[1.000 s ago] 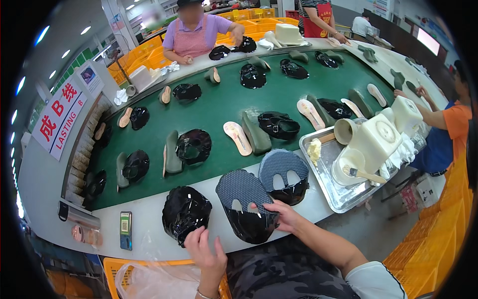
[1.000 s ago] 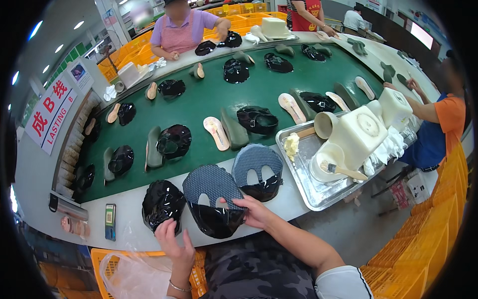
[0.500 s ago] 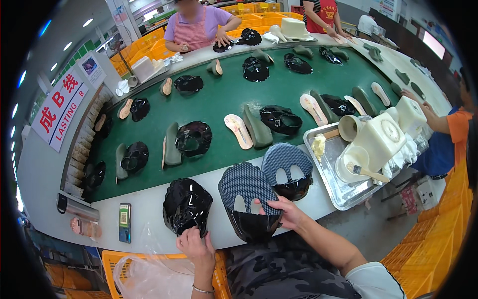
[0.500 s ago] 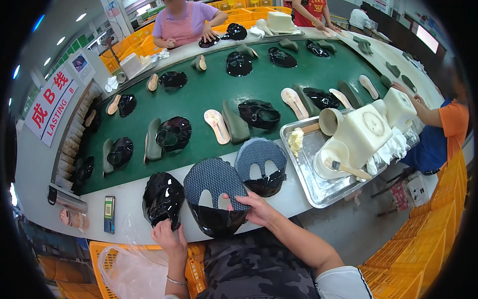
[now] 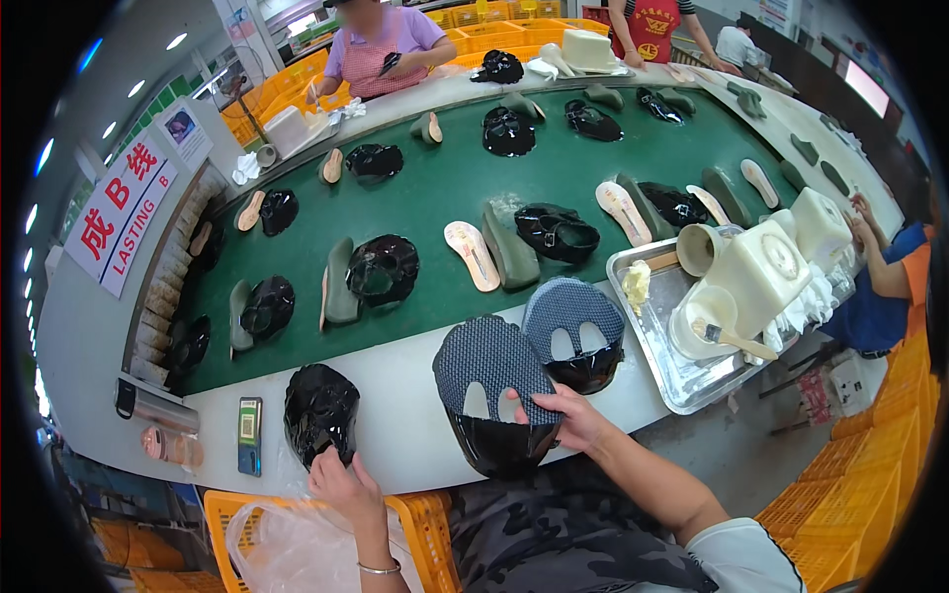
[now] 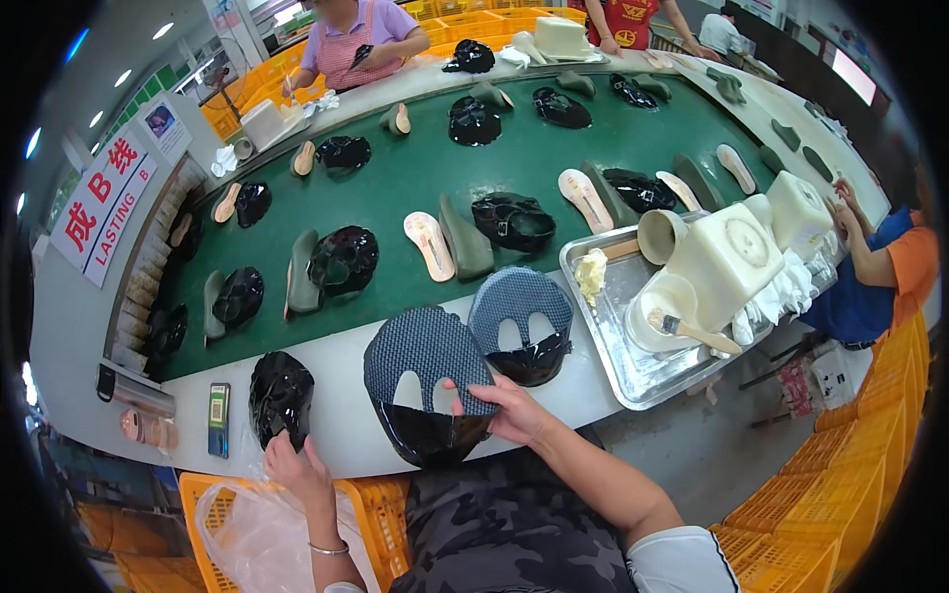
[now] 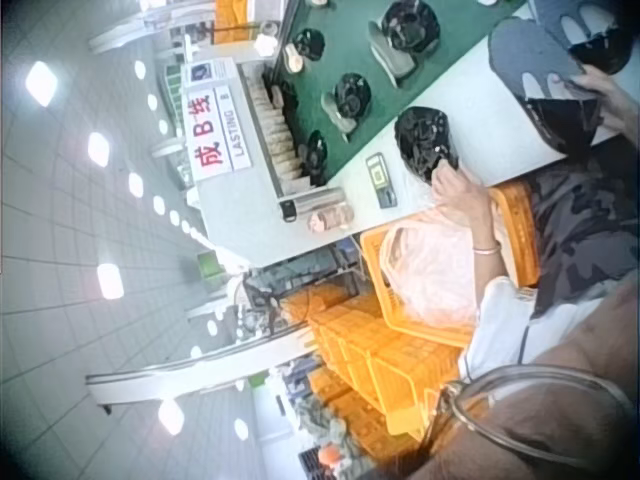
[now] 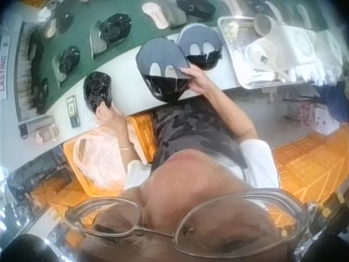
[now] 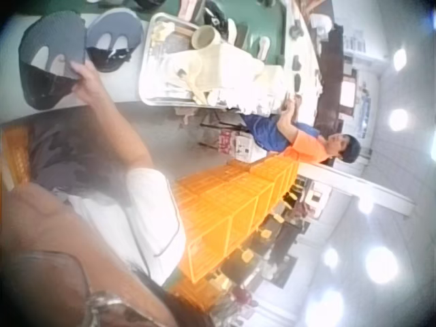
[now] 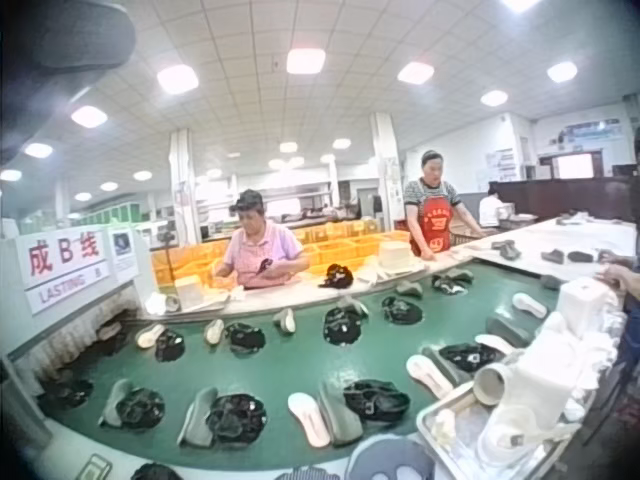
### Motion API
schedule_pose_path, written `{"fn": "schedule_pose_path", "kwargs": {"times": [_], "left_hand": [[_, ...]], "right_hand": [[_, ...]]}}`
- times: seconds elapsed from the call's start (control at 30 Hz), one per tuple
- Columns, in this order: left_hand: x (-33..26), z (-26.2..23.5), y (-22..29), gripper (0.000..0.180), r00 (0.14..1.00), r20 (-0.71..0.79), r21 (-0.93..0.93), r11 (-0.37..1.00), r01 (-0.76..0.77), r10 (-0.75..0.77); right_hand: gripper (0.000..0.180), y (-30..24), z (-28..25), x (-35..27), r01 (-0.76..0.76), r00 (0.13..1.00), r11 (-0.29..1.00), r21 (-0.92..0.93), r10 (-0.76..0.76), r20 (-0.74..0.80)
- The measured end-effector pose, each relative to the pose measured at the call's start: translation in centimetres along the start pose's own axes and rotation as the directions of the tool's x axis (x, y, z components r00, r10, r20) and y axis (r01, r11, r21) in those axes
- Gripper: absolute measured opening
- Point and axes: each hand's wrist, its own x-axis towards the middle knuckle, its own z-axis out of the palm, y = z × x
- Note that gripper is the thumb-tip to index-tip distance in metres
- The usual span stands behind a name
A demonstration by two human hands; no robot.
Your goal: The person applies a white adhesive to the inner sole of a black shoe using a brush. They repeatedly dip the brush into a container of glue and spread it evenly across the textured surface of the shoe sole. The person handles multiple shoes, picking them up from a green workbench and placing them back down after application.
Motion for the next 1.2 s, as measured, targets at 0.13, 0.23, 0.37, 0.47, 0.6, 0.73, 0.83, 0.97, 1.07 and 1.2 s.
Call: {"fn": "schedule_pose_path", "kwargs": {"times": [0.13,0.23,0.37,0.47,0.6,0.73,0.83,0.97,1.07,1.2], "left_hand": [[0.1,-0.1,0.3,0.029,1.000,-0.022,-0.022,1.000,0.017,-0.018],[0.1,-0.1,0.5,0.026,0.997,-0.047,-0.074,0.996,0.053,-0.056],[0.3,-0.3,0.2,0.025,0.997,-0.057,-0.079,0.996,0.044,-0.048],[0.2,-0.8,0.3,0.022,0.997,-0.021,-0.071,0.995,0.074,-0.075],[0.0,-1.5,-0.9,0.016,0.996,-0.070,-0.080,0.995,0.057,-0.063],[0.6,-1.9,-1.6,0.016,0.983,-0.163,-0.146,0.987,0.065,-0.089],[1.8,-4.9,-0.6,0.017,0.963,-0.255,-0.143,0.989,0.049,-0.085],[3.0,-6.3,1.5,0.026,0.921,-0.362,-0.120,0.973,-0.199,0.144],[2.3,-4.1,3.2,0.024,0.957,-0.082,-0.220,0.931,-0.291,0.280],[0.7,-1.2,3.8,0.024,0.941,0.097,-0.280,0.916,-0.287,0.324]], "right_hand": [[0.037,0.3,-1.4,0.2,-0.038,0.996,0.998,0.048,0.034,0.085],[0.036,0.4,-1.0,0.1,-0.023,0.999,0.999,0.043,0.021,0.040],[0.037,0.3,-1.1,0.2,-0.018,0.999,0.999,0.046,0.015,0.049],[0.038,0.4,-1.8,0.4,-0.039,0.996,0.997,0.067,0.033,0.087],[0.039,0.6,-1.0,0.8,-0.027,0.998,0.998,0.054,0.025,0.052],[0.036,0.8,-1.5,0.5,-0.016,0.999,1.000,-0.016,0.015,-0.046],[0.031,0.8,-0.7,0.2,0.049,0.995,0.997,-0.062,-0.055,-0.086],[0.032,1.1,0.0,0.6,0.033,0.998,0.998,-0.056,-0.036,-0.054],[0.033,1.3,0.6,0.8,0.035,0.996,0.996,-0.076,-0.042,-0.082],[0.033,1.6,0.2,0.8,0.037,0.993,0.995,-0.098,-0.047,-0.105]]}}
